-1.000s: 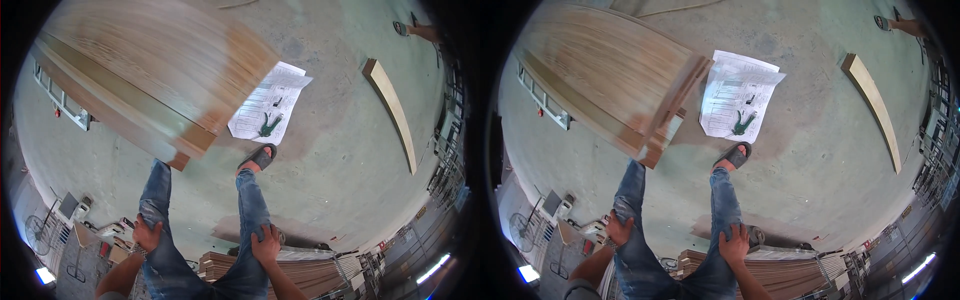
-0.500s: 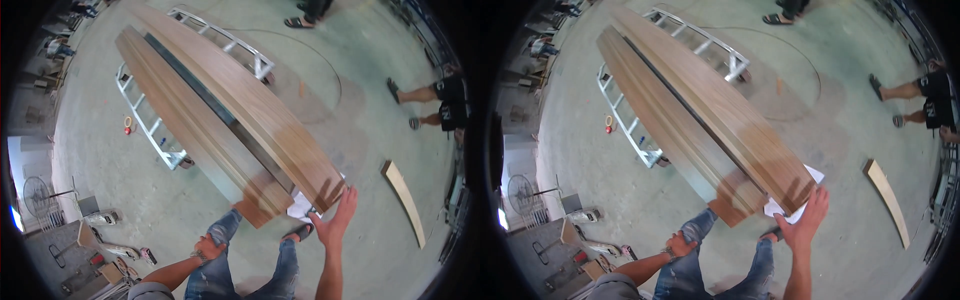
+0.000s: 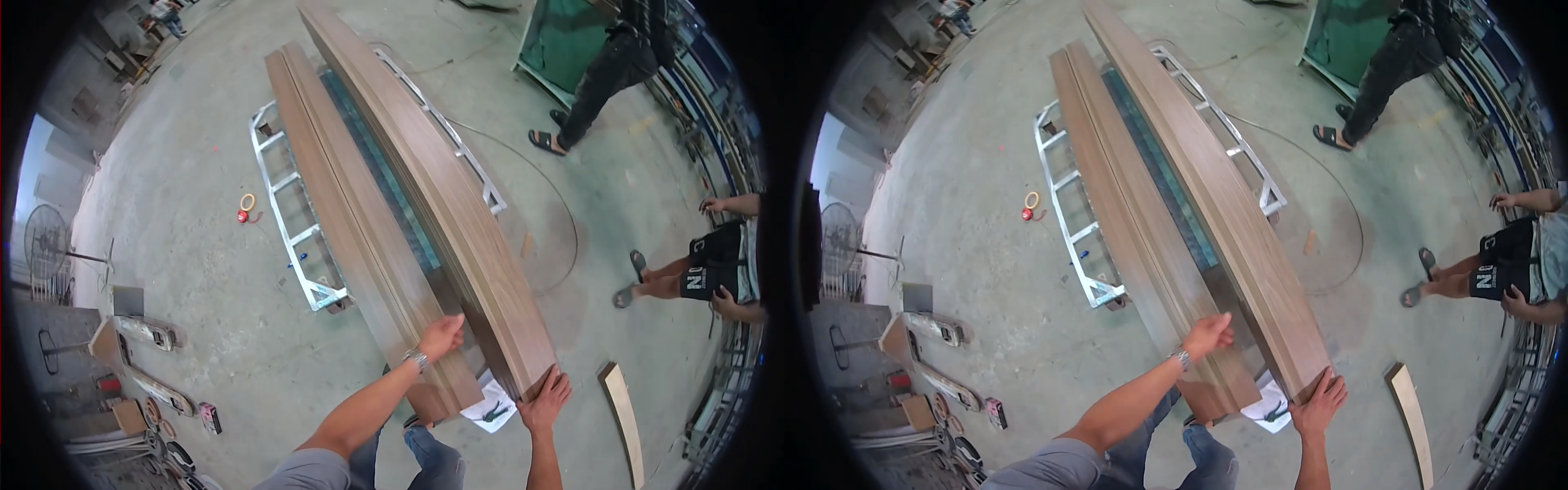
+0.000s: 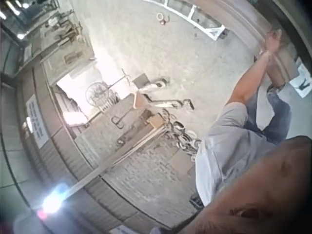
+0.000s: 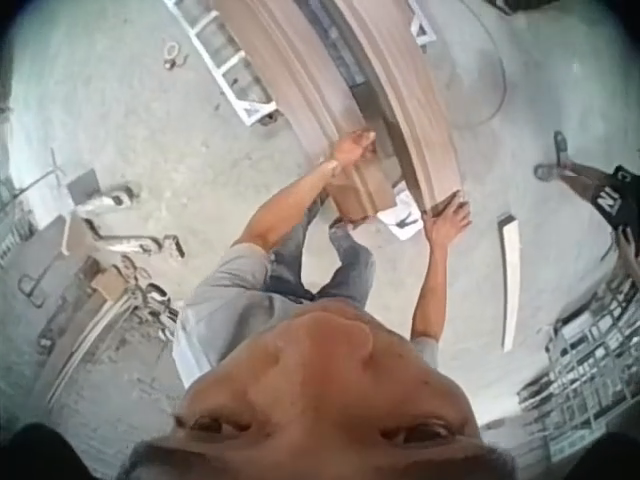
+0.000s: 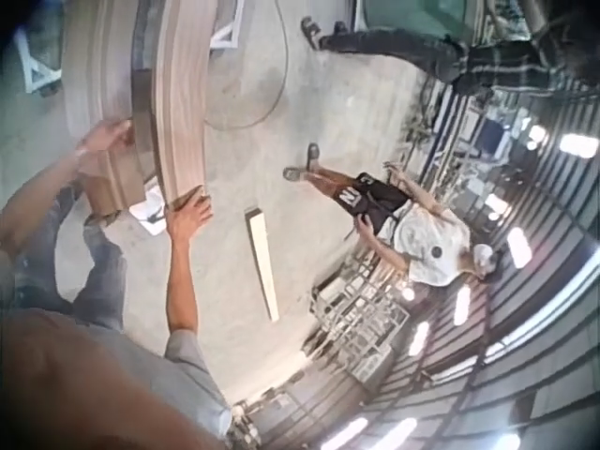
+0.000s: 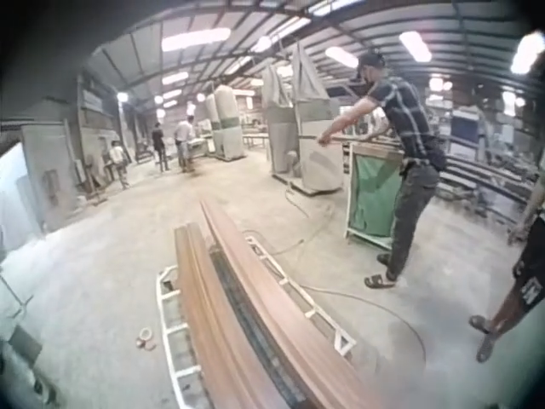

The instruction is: Applying labels and marking wooden panels on an assembly rack.

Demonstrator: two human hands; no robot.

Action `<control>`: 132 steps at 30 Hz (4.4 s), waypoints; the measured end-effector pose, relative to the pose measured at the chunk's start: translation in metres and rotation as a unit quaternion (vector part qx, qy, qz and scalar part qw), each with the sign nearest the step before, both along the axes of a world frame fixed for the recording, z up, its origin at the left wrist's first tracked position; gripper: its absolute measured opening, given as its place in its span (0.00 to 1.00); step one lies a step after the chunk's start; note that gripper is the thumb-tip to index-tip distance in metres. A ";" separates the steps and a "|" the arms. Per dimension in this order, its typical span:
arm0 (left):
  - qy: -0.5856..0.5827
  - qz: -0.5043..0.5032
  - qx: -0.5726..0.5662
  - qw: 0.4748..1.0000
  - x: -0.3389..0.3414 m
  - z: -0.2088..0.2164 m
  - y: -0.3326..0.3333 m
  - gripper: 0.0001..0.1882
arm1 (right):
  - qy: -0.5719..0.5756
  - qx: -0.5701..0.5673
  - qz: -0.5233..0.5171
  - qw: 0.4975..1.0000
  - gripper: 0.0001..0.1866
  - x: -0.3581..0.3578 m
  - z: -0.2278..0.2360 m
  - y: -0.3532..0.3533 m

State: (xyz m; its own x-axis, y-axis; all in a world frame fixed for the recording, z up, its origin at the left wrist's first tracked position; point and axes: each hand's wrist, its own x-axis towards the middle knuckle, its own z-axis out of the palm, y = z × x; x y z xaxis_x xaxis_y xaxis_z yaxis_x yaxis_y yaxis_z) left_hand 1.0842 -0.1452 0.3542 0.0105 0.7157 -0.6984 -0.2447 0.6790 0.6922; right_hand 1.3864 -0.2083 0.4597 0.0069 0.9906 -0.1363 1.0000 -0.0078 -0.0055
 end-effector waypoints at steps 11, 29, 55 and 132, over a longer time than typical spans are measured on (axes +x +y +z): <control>0.194 -0.055 0.008 0.979 0.040 0.019 0.079 0.32 | 0.201 0.104 -0.091 0.970 0.59 0.016 -0.024 -0.045; 0.132 -0.003 -0.037 0.991 0.026 0.023 0.087 0.35 | 0.620 0.177 -0.478 0.597 0.35 -0.012 -0.023 -0.136; -0.107 -0.042 -0.086 0.990 -0.093 0.056 -0.004 0.37 | 0.545 0.045 -0.638 0.542 0.23 -0.081 -0.025 -0.144; 0.280 -0.138 -0.182 0.932 -0.254 -0.130 -0.001 0.49 | 0.171 -0.101 -0.654 0.730 0.28 -0.116 -0.220 -0.212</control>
